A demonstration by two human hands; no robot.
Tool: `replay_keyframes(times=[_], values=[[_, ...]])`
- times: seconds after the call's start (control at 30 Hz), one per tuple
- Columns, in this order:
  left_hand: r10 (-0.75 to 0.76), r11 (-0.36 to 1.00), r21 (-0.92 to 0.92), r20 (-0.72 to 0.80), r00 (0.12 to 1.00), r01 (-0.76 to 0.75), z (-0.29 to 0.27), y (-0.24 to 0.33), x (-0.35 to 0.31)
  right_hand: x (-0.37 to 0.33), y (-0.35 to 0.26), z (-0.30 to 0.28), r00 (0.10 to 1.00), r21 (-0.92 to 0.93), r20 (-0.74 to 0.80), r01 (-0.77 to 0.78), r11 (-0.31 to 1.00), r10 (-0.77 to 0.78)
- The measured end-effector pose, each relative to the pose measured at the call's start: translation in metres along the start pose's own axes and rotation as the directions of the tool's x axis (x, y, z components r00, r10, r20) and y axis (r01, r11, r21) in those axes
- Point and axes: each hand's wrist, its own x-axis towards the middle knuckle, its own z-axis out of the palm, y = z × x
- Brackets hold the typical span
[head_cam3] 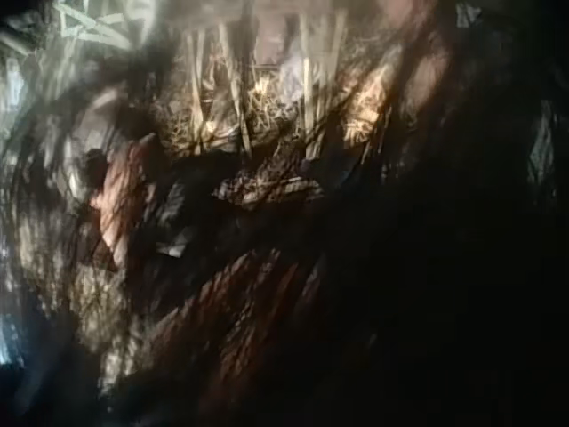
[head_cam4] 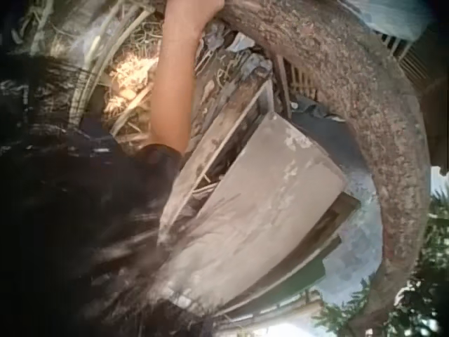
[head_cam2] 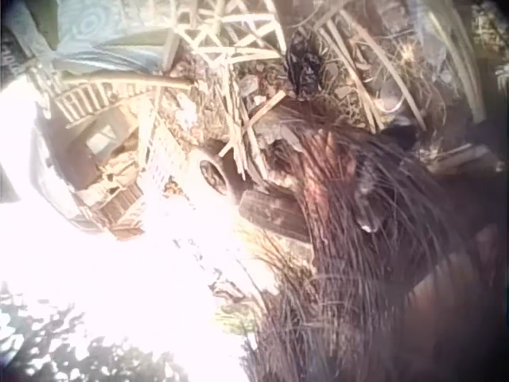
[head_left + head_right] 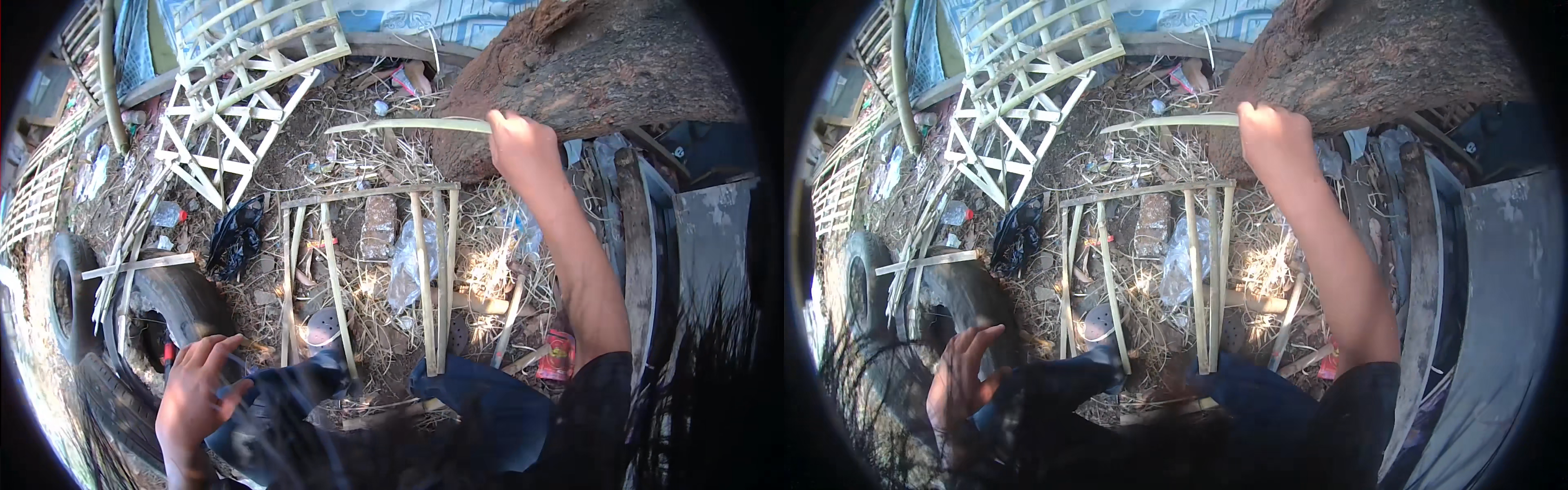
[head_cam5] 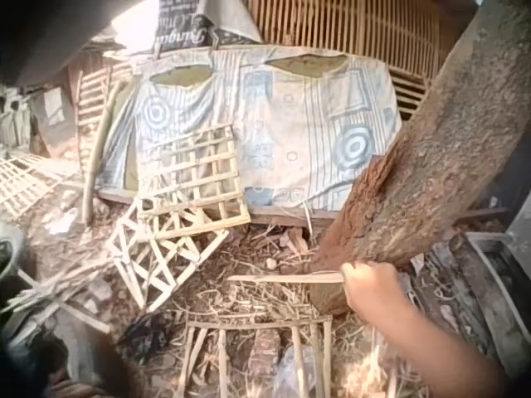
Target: The person constructs a bamboo frame by hammering wooden pegs into bamboo strips and using a large knife to trim and split bamboo pieces while working on the ground.
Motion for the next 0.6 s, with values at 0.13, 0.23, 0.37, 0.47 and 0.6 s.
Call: replay_keyframes(times=[0.13,0.23,0.37,0.47,0.6], values=[[-0.005,1.000,-0.024,-0.101,0.995,0.002,-0.018,0.024,-0.039,-0.080,0.022,-0.073,0.979,0.090,0.071,-0.195,0.977,0.189],[0.178,0.983,-0.046,-0.050,0.983,-0.180,-0.006,0.023,-0.046,-0.135,0.017,-0.090,0.919,0.597,0.322,-0.383,0.705,0.226],[0.313,0.856,-0.467,0.130,0.941,-0.220,0.014,0.004,-0.014,-0.185,-0.061,-0.114,0.706,0.693,0.695,-0.708,-0.133,-0.138],[0.360,0.789,-0.574,0.144,0.922,-0.218,0.028,0.012,0.034,-0.221,-0.116,-0.137,0.731,0.643,0.620,-0.682,-0.348,-0.286],[0.454,0.385,-0.869,-0.115,0.884,-0.311,0.042,0.057,0.039,-0.250,-0.175,-0.148,0.740,0.596,0.555,-0.672,-0.439,-0.379]])
